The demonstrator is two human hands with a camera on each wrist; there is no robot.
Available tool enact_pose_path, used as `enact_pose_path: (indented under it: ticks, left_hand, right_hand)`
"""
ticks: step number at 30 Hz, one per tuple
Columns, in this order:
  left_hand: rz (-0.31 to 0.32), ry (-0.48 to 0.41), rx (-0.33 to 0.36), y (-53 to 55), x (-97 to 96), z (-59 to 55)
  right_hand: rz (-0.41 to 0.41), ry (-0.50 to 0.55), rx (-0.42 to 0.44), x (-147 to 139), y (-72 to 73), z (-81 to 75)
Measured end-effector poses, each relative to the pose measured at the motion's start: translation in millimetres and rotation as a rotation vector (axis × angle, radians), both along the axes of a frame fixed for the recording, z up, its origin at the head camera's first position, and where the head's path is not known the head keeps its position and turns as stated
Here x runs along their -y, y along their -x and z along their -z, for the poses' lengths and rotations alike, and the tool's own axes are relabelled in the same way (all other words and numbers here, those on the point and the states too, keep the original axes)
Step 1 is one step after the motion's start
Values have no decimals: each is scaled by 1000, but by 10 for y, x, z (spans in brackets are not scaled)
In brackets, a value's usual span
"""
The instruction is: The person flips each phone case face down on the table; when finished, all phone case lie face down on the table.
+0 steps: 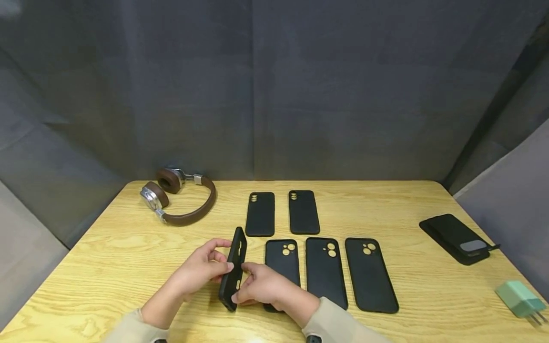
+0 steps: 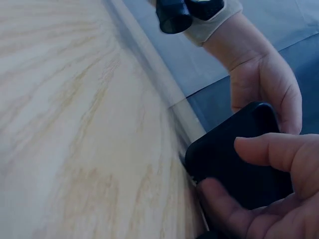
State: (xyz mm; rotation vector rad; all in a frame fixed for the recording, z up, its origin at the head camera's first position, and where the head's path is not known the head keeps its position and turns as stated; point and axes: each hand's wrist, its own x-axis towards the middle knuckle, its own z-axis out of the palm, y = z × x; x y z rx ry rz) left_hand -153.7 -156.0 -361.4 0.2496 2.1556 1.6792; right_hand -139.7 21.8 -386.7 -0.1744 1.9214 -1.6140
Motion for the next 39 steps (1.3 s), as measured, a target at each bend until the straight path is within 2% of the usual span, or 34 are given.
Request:
enact_pose_path:
  ticks: [3, 10, 15, 26, 39]
  left_hand:
    - [1, 0, -2, -11, -39, 16]
    - [15, -18, 5, -24, -98, 21]
    - [28, -22, -1, -27, -152, 35]
    - [23, -66, 26, -45, -202, 71]
    - [4, -88, 47, -42, -220, 96]
  right_hand:
    - [7, 18, 9, -62, -18, -31]
    - [5, 185, 70, -151, -60, -121]
    - [37, 244, 95, -131, -87, -130]
    - [141, 299, 58, -48, -116, -95]
    - [163, 284, 68, -40, -104, -89]
